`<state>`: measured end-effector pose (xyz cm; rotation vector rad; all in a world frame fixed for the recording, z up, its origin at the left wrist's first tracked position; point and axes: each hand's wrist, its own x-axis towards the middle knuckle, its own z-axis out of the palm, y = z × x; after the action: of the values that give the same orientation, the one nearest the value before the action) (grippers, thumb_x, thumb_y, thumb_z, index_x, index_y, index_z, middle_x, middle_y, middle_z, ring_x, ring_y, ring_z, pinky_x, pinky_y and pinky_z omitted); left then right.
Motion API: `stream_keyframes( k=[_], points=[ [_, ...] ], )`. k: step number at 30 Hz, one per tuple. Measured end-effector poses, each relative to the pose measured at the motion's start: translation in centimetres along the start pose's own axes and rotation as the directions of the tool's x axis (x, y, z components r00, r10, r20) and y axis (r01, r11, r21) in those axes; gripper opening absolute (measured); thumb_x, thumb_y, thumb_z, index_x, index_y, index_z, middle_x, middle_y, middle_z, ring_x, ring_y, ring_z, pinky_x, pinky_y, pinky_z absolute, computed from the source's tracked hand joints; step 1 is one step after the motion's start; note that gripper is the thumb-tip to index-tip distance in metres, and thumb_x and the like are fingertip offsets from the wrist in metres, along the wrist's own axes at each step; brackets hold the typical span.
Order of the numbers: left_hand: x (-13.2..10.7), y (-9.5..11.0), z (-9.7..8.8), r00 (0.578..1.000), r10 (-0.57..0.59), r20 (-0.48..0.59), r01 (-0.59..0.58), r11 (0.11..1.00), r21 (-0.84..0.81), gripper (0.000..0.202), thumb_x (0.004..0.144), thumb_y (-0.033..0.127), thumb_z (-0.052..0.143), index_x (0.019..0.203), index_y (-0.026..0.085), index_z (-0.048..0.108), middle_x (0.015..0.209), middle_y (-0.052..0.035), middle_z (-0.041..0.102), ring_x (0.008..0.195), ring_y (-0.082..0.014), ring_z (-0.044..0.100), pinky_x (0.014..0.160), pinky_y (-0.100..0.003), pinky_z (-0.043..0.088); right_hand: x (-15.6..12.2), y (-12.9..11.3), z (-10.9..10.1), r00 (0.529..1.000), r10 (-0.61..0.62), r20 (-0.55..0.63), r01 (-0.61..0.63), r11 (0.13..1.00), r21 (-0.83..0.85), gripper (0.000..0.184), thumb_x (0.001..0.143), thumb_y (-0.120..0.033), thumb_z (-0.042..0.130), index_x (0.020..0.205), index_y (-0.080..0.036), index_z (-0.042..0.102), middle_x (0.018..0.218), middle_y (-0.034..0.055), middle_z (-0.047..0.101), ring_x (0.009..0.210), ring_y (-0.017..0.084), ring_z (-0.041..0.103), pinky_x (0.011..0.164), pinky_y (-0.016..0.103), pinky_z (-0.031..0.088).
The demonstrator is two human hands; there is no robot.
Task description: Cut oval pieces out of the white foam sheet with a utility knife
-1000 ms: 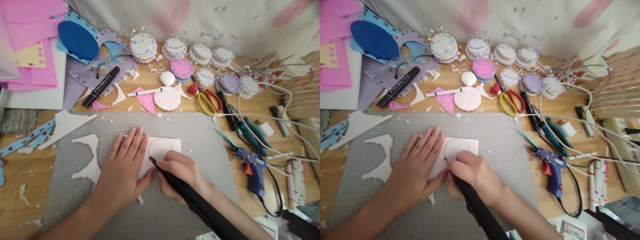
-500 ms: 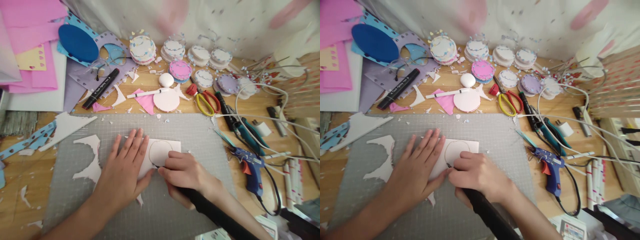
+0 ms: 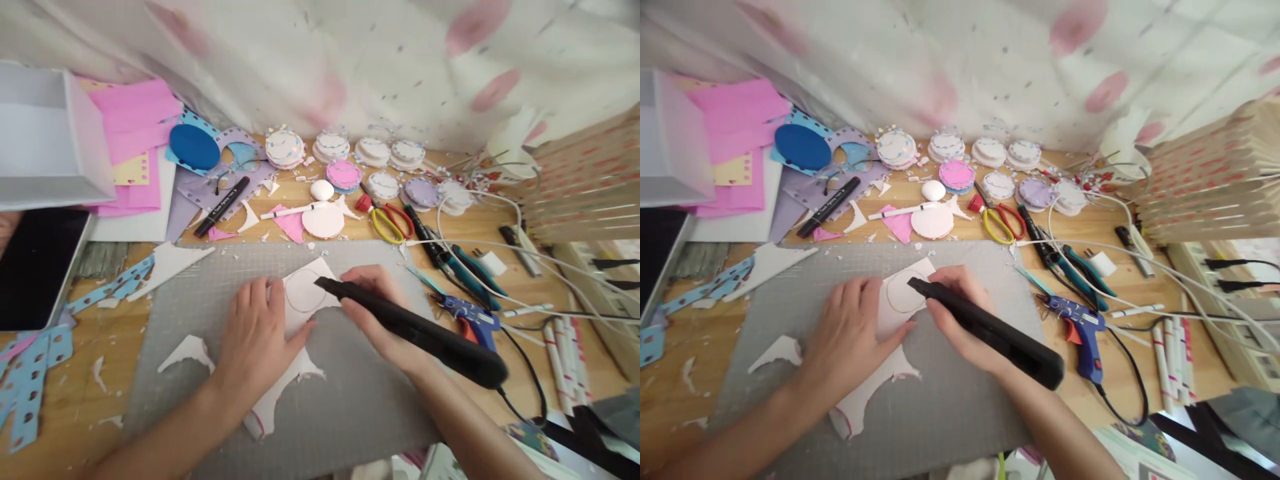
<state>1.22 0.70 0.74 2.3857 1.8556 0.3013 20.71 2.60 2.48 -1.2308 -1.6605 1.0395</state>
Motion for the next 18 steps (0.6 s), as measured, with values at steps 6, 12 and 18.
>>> stream_keyframes(
  k=[6,12,18],
  points=[
    [-1.6,-1.1,2.0,0.995,0.084,-0.062,-0.083,0.996,0.018,0.093,0.079,0.059,0.06,0.14,-0.006,0.036,0.143,-0.0306,0.041,0.131,-0.0427,0.04,0.104,-0.053,0.039,-0.5,1.0,2.6,0.993,-0.037,0.114,0.036,0.999,0.006,0.017,0.08,-0.016,0.056,0.096,-0.023,0.052,0.077,-0.002,0.061,0.064,0.012,0.056,0.057,0.023,0.044],
    [-2.6,-1.3,3.2,0.99,0.139,-0.015,-0.139,0.99,-0.005,0.096,0.078,0.06,0.054,0.144,-0.006,0.028,0.155,-0.0295,0.025,0.145,-0.039,0.021,0.115,-0.051,0.025,-1.7,1.9,3.7,0.991,-0.115,0.072,0.121,0.988,-0.092,0.02,0.075,-0.017,0.058,0.092,-0.025,0.051,0.07,-0.0047,0.06,0.054,0.011,0.054,0.052,0.022,0.044],
    [-2.3,-1.2,3.0,0.991,0.131,-0.003,-0.131,0.991,-0.021,0.098,0.078,0.058,0.054,0.145,-0.007,0.024,0.155,-0.0312,0.023,0.146,-0.0393,0.019,0.115,-0.052,0.024,-1.6,2.2,3.8,0.986,-0.16,0.05,0.167,0.963,-0.211,0.023,0.074,-0.016,0.055,0.095,-0.024,0.049,0.067,-0.0038,0.055,0.053,0.012,0.053,0.05,0.023,0.043]
  ],
)
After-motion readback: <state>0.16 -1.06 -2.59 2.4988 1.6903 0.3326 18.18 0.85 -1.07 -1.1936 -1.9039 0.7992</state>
